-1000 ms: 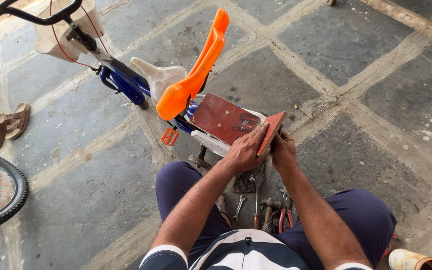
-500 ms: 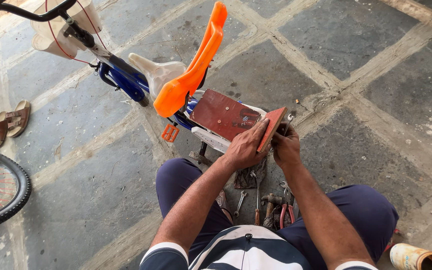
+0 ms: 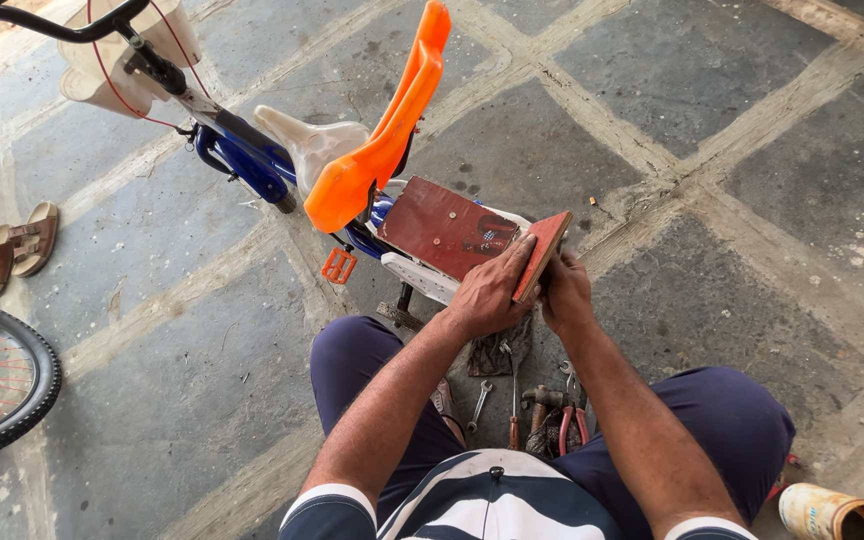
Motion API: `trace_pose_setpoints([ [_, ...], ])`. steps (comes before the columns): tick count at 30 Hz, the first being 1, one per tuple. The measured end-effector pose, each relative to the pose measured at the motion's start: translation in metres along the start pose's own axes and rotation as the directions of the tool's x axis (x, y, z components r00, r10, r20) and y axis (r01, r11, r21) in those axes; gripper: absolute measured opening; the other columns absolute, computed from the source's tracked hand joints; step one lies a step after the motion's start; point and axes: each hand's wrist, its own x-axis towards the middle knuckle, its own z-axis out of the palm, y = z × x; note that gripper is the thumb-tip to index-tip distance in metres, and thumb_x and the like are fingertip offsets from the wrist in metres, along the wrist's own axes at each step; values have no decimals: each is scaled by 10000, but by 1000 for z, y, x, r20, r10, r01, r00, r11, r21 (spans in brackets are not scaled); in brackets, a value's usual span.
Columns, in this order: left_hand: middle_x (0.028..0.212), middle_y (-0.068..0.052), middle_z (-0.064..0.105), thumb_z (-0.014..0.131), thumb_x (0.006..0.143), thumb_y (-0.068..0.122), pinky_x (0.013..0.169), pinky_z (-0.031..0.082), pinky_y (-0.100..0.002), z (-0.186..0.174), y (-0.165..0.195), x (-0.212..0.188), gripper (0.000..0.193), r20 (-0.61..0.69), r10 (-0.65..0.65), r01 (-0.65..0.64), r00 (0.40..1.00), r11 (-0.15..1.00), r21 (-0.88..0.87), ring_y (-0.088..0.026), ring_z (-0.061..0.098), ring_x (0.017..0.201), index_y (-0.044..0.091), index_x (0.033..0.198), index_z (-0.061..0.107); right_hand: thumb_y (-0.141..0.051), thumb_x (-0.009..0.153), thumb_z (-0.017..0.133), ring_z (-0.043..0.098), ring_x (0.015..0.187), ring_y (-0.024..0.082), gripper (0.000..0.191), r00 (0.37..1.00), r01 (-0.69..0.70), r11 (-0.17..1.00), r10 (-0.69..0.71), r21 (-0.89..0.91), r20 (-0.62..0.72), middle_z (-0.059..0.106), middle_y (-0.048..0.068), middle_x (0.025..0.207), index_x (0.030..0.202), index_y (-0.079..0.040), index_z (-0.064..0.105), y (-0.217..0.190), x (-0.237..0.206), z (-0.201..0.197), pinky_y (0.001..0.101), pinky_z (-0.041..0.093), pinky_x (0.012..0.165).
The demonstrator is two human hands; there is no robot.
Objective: The person sits on the floor and uses pliers to remove staples from a red rectangular board that is part of a child's bicycle seat. They then wipe the board with a cloth and place it back onto the bicycle seat frame.
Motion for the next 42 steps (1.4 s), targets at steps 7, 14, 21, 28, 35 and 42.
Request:
trace_pose_setpoints([
  [7,1498,-304,494,695,959,319,1108,477,-459,8,2,-15,737,-170,36,-37,985,999,-6,-420,526,1379,-71,1512,402,-31,913,656,668,774,109,188,999,48,993,-49,-104,-13,687,34,964,1092,-82,642,0,3,-11,227,546,652],
  [14,1341,-210,658,716,910,182,1028,540,-445,18,8,-41,546,-329,42,6,943,989,144,-379,662,1211,-7,1396,553,-219,993,674,568,638,54,141,987,-160,938,161,-308,-22,673,-30,833,1013,-85,714,24,-15,-14,206,417,509],
  [21,1340,-212,655,713,864,91,978,545,-458,15,3,-39,620,-266,66,-31,962,990,135,-379,652,1191,9,1444,514,-201,956,696,624,710,17,175,988,-109,952,136,-285,75,721,-42,903,1060,-70,743,19,-23,-10,199,479,592],
  [28,1366,-209,644,708,883,90,945,564,-452,17,1,-39,630,-237,47,-15,970,990,138,-375,673,1166,33,1475,498,-200,967,728,521,519,23,134,992,-114,981,120,-156,31,657,-25,751,1012,-74,726,24,-25,-17,197,376,404],
  [35,1344,-198,657,722,909,124,937,568,-446,14,8,-36,596,-281,61,-34,958,994,101,-372,679,1150,28,1460,517,-60,916,720,626,625,68,175,989,-141,977,131,-161,-71,703,-6,866,1077,-92,659,19,-26,-14,212,441,483],
  [42,1335,-195,655,720,900,128,945,572,-440,17,8,-44,586,-313,55,-27,948,995,95,-368,686,1131,33,1446,529,-61,949,682,642,669,60,137,980,-196,970,190,-147,-52,703,-13,892,1083,-89,681,17,-32,-15,214,461,526],
])
